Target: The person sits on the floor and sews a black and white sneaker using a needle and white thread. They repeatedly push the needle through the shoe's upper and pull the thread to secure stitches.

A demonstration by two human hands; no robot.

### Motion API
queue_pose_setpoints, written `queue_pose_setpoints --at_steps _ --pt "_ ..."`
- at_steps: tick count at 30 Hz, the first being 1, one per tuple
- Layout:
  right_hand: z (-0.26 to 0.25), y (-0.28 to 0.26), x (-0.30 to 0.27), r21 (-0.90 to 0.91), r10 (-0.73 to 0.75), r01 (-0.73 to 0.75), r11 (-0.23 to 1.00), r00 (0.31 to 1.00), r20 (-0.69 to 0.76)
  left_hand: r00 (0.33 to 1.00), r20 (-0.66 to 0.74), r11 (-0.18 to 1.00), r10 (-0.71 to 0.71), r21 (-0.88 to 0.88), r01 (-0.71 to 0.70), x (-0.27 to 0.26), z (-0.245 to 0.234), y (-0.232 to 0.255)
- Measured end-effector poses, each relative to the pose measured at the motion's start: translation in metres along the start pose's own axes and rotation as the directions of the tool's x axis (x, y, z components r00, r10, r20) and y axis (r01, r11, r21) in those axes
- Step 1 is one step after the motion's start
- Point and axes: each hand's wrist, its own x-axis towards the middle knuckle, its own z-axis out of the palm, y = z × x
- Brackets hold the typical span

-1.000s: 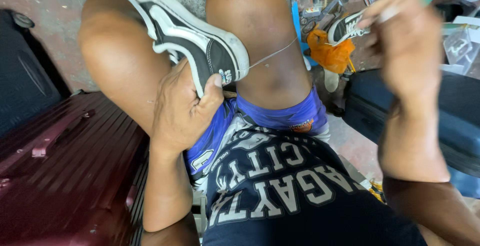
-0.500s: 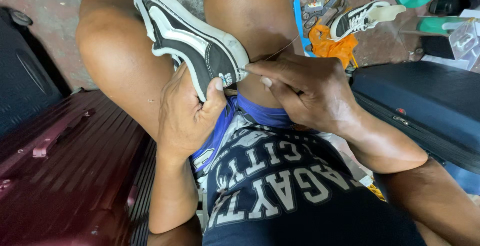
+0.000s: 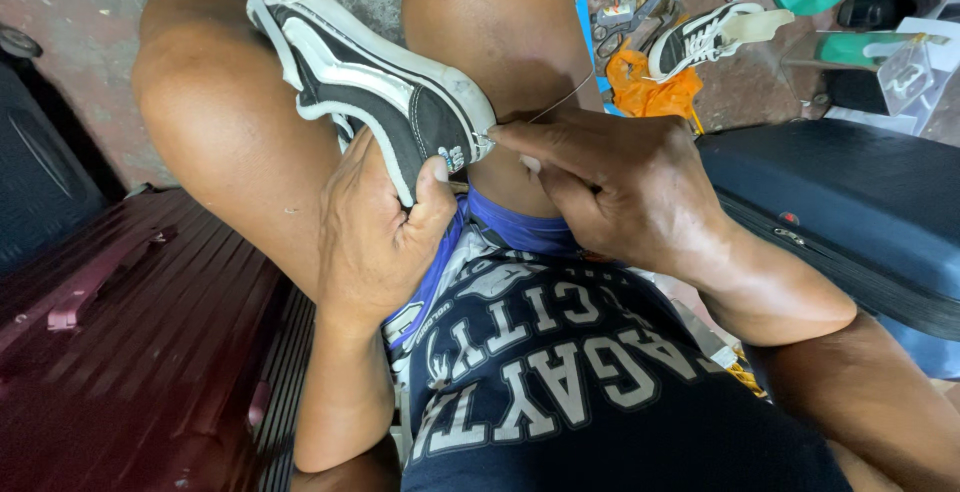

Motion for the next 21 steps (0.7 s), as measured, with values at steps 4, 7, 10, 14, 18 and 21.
queue_pose_setpoints --at_steps 4,7,10,14,18,21 --pt "-0.008 -0.012 0.005 -0.163 -0.036 0.039 0.986 0.999 0.022 0.972 -0.147 0.975 -0.181 -0.155 0.158 -0.004 0.019 0.012" --pt "-0.019 -0.023 0.011 -0.312 -0.051 0.080 0.947 0.994 0.099 0.940 -0.227 0.950 -0.254 -0.241 0.199 -0.006 0.028 0.017" --pt "-0.030 -0.033 0.019 -0.395 -0.107 0.170 0.903 0.979 0.176 0.944 -0.248 0.962 -0.217 -0.221 0.163 -0.006 0.030 0.018" --pt "-0.040 -0.042 0.031 -0.538 -0.149 0.295 0.790 0.943 0.298 0.958 -0.245 0.981 -0.145 -0.163 0.107 -0.004 0.029 0.019" --pt "-0.037 -0.041 0.035 -0.667 -0.125 0.352 0.656 0.923 0.364 0.972 -0.226 0.989 -0.071 -0.141 0.040 -0.001 0.027 0.018" --pt "-0.030 -0.039 0.042 -0.700 -0.142 0.411 0.584 0.901 0.410 0.972 -0.229 0.991 -0.061 -0.129 0.031 0.000 0.026 0.016"
